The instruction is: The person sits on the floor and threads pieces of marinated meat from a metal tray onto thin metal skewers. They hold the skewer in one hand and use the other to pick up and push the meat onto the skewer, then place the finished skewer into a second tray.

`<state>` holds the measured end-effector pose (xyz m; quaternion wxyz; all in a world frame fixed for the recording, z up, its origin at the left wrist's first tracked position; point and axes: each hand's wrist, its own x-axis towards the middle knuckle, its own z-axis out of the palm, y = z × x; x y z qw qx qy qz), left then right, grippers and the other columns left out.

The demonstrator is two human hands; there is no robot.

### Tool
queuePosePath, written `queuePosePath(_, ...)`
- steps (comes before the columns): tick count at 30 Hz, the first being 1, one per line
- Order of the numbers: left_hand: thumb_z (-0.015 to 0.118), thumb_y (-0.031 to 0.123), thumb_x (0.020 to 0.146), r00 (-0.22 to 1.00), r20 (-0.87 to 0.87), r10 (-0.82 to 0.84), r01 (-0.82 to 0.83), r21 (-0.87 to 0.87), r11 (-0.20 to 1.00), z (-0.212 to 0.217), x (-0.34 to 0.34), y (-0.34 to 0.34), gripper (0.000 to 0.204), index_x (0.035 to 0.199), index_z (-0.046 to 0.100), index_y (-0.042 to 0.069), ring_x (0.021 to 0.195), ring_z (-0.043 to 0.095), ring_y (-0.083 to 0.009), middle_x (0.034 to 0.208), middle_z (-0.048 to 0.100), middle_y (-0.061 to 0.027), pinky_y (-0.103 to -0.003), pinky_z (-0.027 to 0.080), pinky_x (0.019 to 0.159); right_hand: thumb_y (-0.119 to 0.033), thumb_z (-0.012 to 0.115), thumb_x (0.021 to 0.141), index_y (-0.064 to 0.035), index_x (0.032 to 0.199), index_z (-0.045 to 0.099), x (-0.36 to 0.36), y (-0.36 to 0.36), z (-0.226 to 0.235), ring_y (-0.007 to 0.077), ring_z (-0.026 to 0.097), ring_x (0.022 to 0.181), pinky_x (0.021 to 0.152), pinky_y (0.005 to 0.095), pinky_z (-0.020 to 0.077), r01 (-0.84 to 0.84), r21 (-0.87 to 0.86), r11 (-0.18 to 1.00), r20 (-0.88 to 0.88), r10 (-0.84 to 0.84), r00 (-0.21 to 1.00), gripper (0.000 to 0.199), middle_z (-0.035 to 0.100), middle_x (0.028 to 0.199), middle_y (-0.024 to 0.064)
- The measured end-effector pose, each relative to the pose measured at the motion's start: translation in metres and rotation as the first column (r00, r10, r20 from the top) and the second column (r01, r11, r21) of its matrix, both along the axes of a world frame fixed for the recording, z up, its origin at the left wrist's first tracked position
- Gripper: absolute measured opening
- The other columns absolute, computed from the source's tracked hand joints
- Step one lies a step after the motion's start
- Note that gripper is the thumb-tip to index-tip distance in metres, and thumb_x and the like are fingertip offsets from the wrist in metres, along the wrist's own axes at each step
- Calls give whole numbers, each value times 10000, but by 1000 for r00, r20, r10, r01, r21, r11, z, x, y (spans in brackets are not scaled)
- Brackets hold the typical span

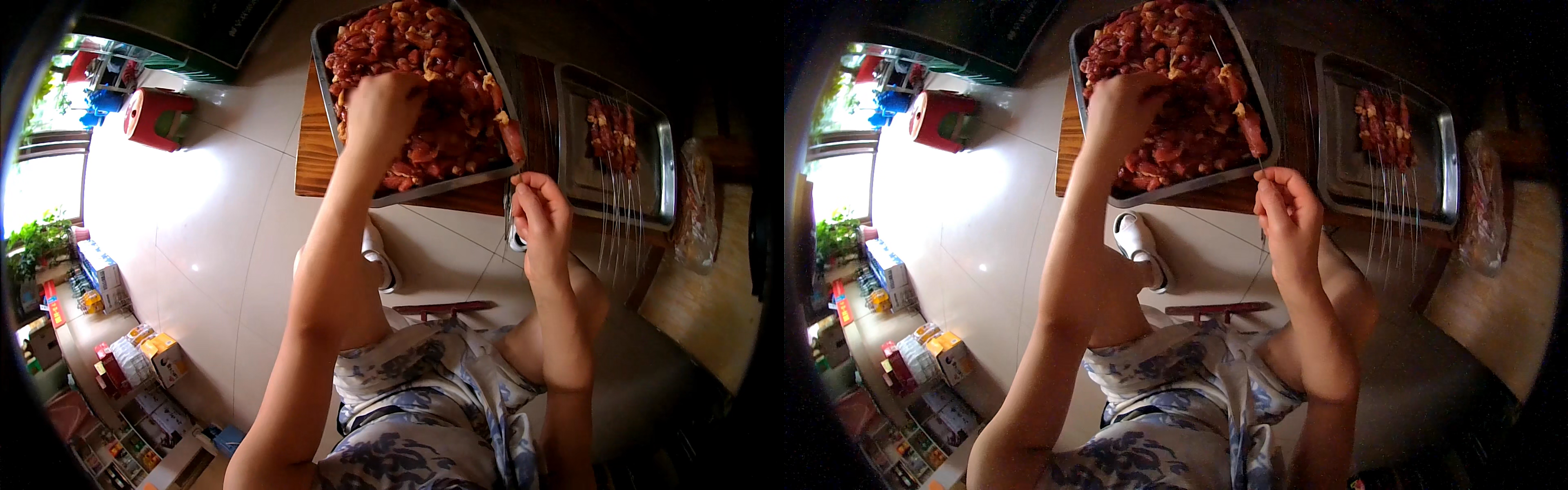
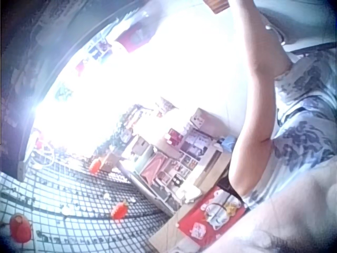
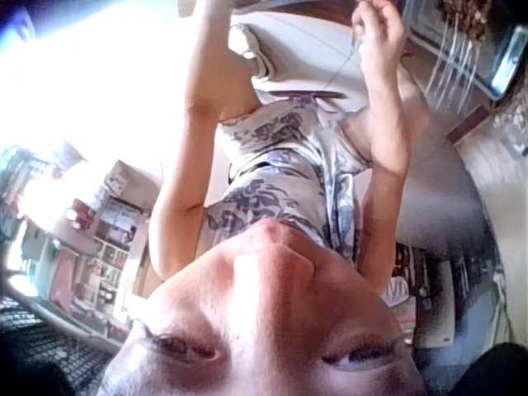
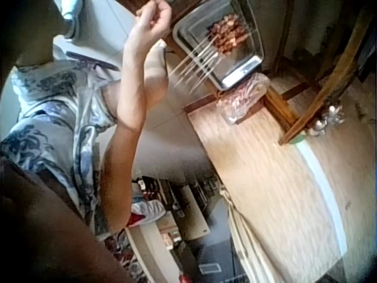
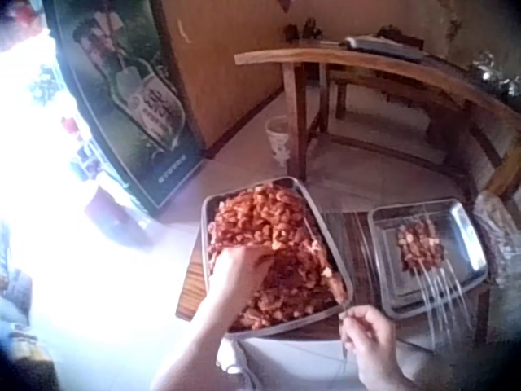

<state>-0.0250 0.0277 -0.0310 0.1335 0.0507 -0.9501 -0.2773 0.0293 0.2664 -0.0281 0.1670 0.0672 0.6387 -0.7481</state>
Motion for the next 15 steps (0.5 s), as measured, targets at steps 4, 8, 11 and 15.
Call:
queuePosePath(4, 664, 76, 842, 1000, -8, -7, 10, 568, 823, 12, 9, -35, 191, 1025, 689, 26, 794, 664, -156, 919, 706, -99, -265, 525, 731, -92, 553, 922, -37, 959, 588, 0, 2, 2, -3, 357, 554, 467, 156, 245, -6, 0, 1000, 5, 6, 1000, 75, 485, 667, -51)
queuePosePath(8, 640, 22, 848, 986, -161, 42, 101, 782, 615, 26, 12, -42, 227, 1068, 644, -35, 876, 670, -190, 970, 689, -126, -304, 552, 802, -89, 550, 921, -35, 955, 590, 1, 3, 3, -1, 365, 557, 472, 156, 254, -13, 23, 1000, -16, 14, 1000, 75, 491, 674, -50)
queuePosePath(11, 639, 20, 847, 986, -158, 49, 96, 789, 607, 25, 10, -42, 231, 1069, 633, -47, 905, 670, -206, 969, 684, -139, -337, 560, 832, -87, 550, 919, -33, 950, 592, 1, 1, 3, 0, 374, 561, 476, 155, 263, -20, 32, 999, -29, 21, 999, 75, 496, 680, -49)
queuePosePath(15, 639, 72, 863, 999, -18, -27, 32, 581, 813, 27, 8, -40, 253, 1108, 642, 8, 878, 672, -182, 978, 690, -113, -314, 548, 790, -90, 552, 917, -32, 947, 594, 0, 1, 2, 1, 387, 574, 480, 154, 269, -17, 41, 999, -21, 17, 1000, 78, 499, 681, -49)
